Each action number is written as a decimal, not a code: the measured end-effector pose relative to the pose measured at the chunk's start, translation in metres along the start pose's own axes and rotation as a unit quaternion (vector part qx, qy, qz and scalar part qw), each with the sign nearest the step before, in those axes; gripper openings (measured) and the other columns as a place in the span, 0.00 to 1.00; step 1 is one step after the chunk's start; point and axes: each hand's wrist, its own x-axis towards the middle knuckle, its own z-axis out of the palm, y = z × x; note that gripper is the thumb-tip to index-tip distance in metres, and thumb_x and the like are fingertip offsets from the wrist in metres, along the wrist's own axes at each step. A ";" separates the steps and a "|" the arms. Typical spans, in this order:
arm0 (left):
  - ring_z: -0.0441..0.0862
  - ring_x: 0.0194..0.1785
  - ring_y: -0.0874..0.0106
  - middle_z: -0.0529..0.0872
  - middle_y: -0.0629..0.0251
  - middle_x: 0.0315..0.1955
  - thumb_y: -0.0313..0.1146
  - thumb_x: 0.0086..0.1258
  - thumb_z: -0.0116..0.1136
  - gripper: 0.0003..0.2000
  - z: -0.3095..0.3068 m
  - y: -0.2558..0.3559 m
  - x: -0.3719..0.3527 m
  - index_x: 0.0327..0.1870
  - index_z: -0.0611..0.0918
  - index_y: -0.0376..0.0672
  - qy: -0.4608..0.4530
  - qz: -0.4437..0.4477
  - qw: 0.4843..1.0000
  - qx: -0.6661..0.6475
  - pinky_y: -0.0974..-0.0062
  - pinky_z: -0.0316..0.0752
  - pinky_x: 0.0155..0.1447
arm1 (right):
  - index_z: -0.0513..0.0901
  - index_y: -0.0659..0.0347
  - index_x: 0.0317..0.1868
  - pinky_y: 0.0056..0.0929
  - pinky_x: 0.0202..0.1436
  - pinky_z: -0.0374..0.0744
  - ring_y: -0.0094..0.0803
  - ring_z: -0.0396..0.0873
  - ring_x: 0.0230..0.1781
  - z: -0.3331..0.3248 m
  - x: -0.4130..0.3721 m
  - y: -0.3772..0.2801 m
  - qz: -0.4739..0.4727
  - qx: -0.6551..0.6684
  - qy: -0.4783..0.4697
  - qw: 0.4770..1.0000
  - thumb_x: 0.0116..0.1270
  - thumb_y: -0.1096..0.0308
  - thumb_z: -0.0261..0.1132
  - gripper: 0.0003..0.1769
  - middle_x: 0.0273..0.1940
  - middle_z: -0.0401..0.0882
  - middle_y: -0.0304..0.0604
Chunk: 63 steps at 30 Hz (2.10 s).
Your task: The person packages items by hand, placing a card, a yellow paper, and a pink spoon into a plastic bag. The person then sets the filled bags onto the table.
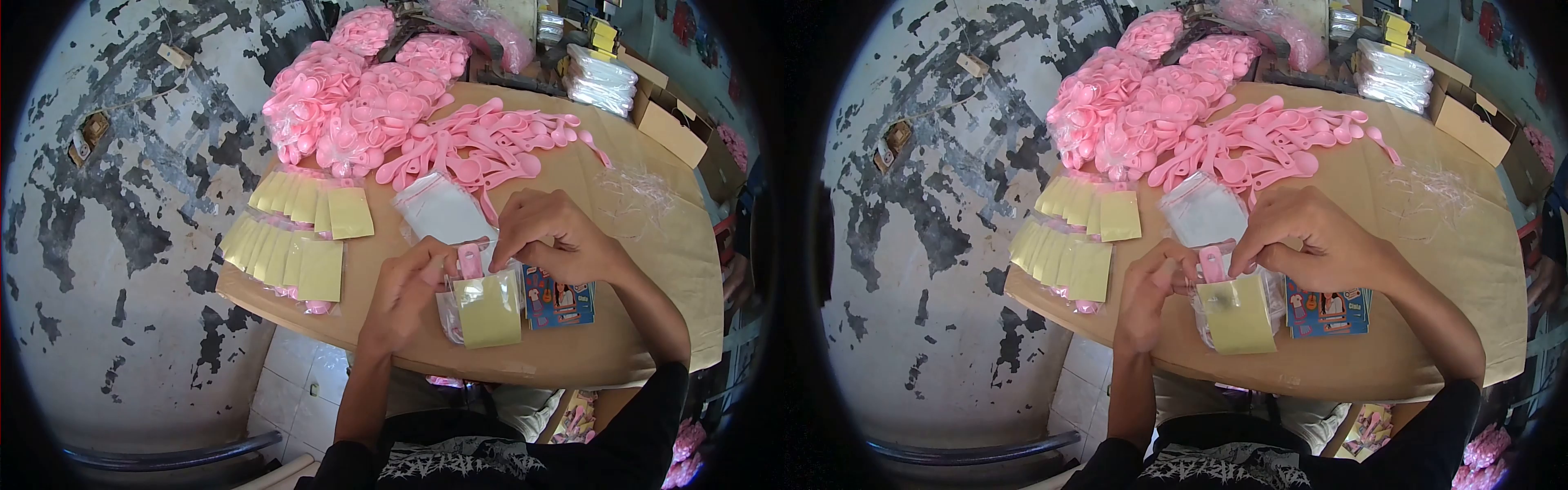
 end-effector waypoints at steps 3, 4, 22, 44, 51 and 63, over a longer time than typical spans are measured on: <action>0.81 0.38 0.83 0.81 0.71 0.34 0.19 0.70 0.60 0.07 0.007 -0.004 0.001 0.36 0.73 0.39 0.025 0.014 0.998 0.055 0.84 0.79 0.40 | 0.87 0.61 0.32 0.35 0.47 0.77 0.35 0.80 0.35 0.001 0.000 -0.001 -0.010 -0.042 0.018 0.999 0.49 0.86 0.58 0.15 0.30 0.86 0.39; 0.82 0.36 0.83 0.80 0.71 0.33 0.18 0.68 0.62 0.09 0.008 -0.008 0.002 0.35 0.72 0.40 0.037 0.013 0.998 0.040 0.85 0.79 0.39 | 0.86 0.61 0.35 0.34 0.47 0.77 0.34 0.80 0.36 -0.002 -0.003 0.001 -0.010 -0.071 0.026 0.997 0.51 0.86 0.58 0.15 0.29 0.85 0.39; 0.84 0.42 0.78 0.88 0.61 0.40 0.26 0.71 0.63 0.22 -0.015 0.056 -0.022 0.66 0.77 0.39 -0.145 -0.180 0.944 0.237 0.76 0.80 0.46 | 0.74 0.53 0.59 0.34 0.32 0.79 0.38 0.85 0.28 0.008 0.006 -0.059 0.230 -0.027 -0.206 0.951 0.66 0.58 0.71 0.24 0.32 0.87 0.42; 0.73 0.25 0.80 0.80 0.70 0.22 0.42 0.67 0.64 0.14 -0.269 0.075 0.023 0.33 0.82 0.39 0.357 -0.134 0.840 0.387 0.77 0.66 0.31 | 0.74 0.62 0.40 0.23 0.28 0.70 0.19 0.71 0.24 -0.016 -0.010 -0.012 0.164 -0.075 0.141 0.974 0.66 0.78 0.65 0.07 0.27 0.76 0.36; 0.79 0.31 0.72 0.84 0.64 0.26 0.44 0.65 0.66 0.18 -0.328 0.050 0.048 0.38 0.84 0.34 0.249 -0.220 0.814 0.477 0.75 0.71 0.39 | 0.75 0.63 0.42 0.26 0.31 0.73 0.24 0.75 0.26 -0.018 -0.008 -0.018 0.193 -0.067 0.111 0.973 0.66 0.76 0.65 0.07 0.29 0.80 0.41; 0.85 0.48 0.60 0.87 0.53 0.43 0.58 0.64 0.63 0.32 -0.337 0.020 0.055 0.60 0.82 0.41 0.172 -0.233 0.735 0.613 0.67 0.76 0.54 | 0.77 0.65 0.44 0.28 0.31 0.75 0.28 0.77 0.26 -0.020 -0.010 -0.010 0.222 -0.080 0.089 0.968 0.67 0.74 0.66 0.08 0.31 0.81 0.44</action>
